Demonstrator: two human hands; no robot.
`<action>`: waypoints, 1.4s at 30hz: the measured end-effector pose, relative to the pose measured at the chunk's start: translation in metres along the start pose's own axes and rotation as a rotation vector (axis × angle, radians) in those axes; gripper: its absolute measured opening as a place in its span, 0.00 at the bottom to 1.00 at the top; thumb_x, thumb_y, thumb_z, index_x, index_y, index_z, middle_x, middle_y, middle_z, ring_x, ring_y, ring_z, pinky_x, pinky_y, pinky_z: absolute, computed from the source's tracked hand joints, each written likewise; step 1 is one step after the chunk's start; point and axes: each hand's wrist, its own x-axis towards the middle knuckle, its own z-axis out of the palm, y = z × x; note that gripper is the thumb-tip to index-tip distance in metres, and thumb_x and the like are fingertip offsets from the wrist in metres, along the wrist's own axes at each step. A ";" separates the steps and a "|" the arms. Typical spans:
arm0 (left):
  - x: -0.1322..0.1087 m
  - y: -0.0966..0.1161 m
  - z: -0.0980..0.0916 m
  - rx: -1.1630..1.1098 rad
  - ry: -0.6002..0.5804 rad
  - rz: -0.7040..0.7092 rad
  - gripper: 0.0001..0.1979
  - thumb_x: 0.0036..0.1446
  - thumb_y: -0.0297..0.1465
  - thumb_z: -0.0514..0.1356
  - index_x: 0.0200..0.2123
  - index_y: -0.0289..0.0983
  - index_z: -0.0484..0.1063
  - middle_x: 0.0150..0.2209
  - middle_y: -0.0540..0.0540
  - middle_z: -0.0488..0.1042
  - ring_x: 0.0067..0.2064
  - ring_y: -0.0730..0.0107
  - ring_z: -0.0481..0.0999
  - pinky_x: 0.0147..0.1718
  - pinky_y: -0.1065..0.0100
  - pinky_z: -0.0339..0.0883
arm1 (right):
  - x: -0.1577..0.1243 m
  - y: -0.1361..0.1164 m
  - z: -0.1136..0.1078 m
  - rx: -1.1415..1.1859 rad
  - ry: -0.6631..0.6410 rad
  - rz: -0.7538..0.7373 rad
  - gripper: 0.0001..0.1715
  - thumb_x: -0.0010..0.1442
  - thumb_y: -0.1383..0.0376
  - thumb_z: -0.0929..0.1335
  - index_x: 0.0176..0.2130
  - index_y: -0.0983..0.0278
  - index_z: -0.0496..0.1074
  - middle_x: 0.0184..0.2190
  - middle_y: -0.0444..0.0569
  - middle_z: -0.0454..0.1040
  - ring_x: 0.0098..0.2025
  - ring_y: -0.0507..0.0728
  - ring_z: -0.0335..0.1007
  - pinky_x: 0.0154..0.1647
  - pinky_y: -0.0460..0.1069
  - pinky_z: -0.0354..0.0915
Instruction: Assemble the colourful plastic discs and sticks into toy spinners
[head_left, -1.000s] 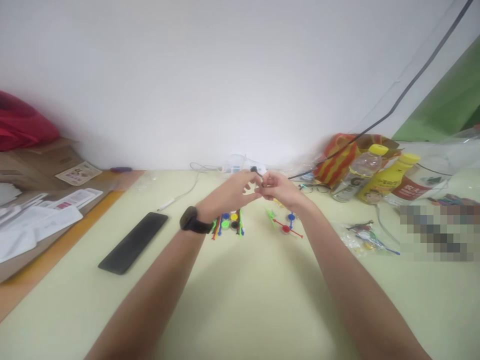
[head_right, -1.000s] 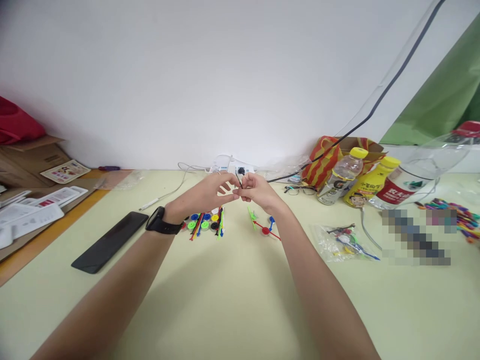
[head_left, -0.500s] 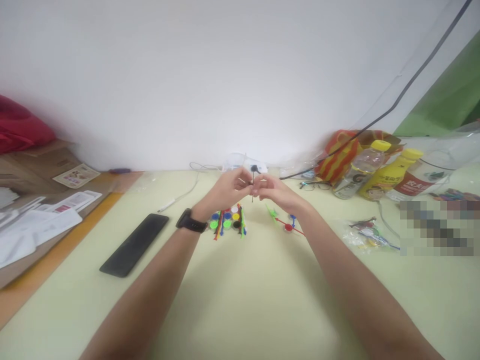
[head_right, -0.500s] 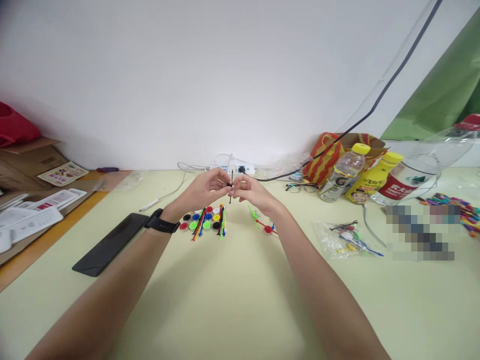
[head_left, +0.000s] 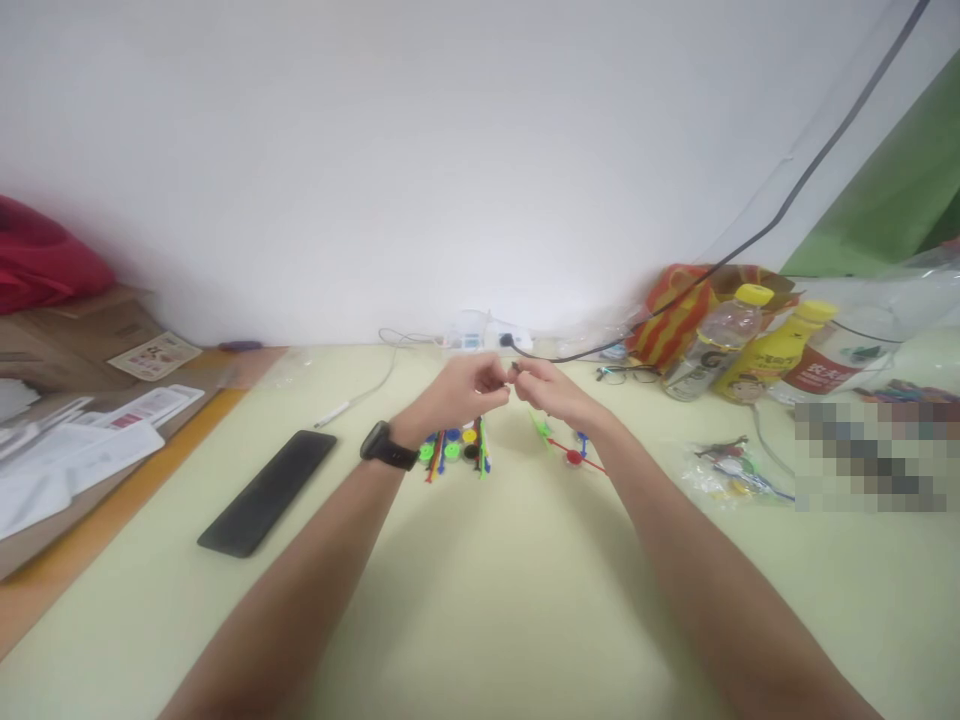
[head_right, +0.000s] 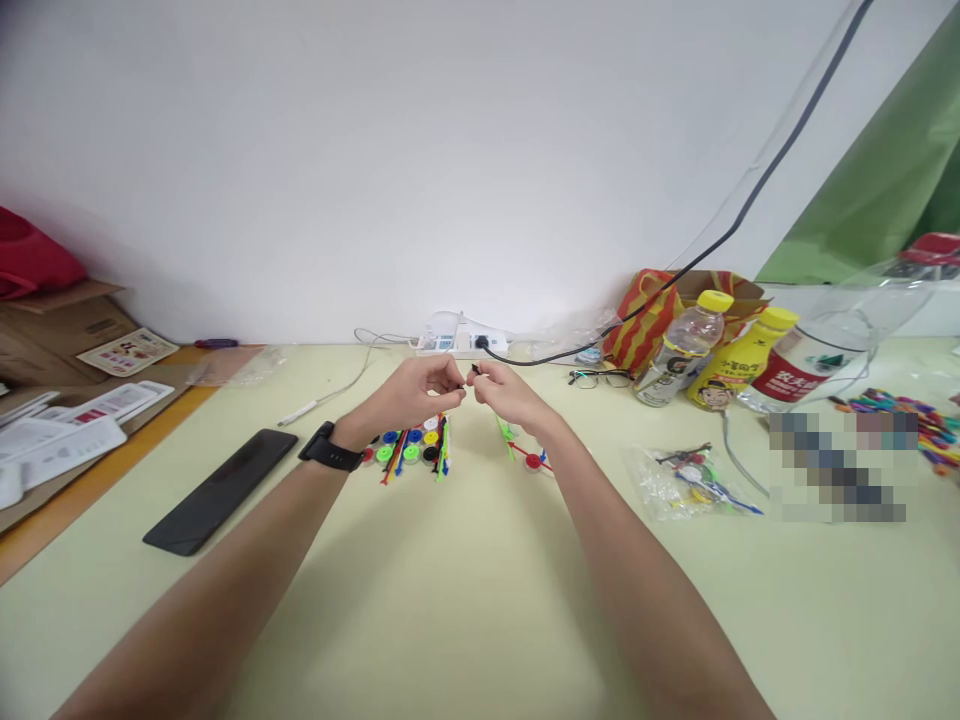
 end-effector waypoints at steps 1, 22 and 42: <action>0.000 -0.003 0.002 0.010 0.008 -0.016 0.06 0.58 0.33 0.63 0.34 0.37 0.71 0.31 0.48 0.77 0.33 0.68 0.77 0.32 0.69 0.70 | 0.001 0.004 -0.002 -0.148 0.027 0.019 0.11 0.60 0.66 0.59 0.38 0.62 0.69 0.28 0.43 0.70 0.30 0.53 0.64 0.31 0.46 0.58; -0.004 -0.030 0.013 0.295 -0.057 -0.020 0.10 0.60 0.35 0.62 0.43 0.39 0.78 0.45 0.42 0.80 0.47 0.55 0.78 0.44 0.60 0.72 | -0.004 0.020 -0.024 -0.482 -0.099 0.162 0.15 0.52 0.76 0.67 0.39 0.62 0.73 0.36 0.49 0.77 0.35 0.56 0.71 0.33 0.48 0.61; 0.007 -0.012 0.026 -0.204 0.168 -0.098 0.17 0.59 0.43 0.67 0.44 0.37 0.75 0.44 0.42 0.80 0.41 0.62 0.83 0.38 0.64 0.77 | 0.000 0.000 -0.011 0.416 -0.018 0.044 0.08 0.53 0.65 0.68 0.36 0.62 0.71 0.30 0.47 0.76 0.31 0.54 0.69 0.34 0.50 0.67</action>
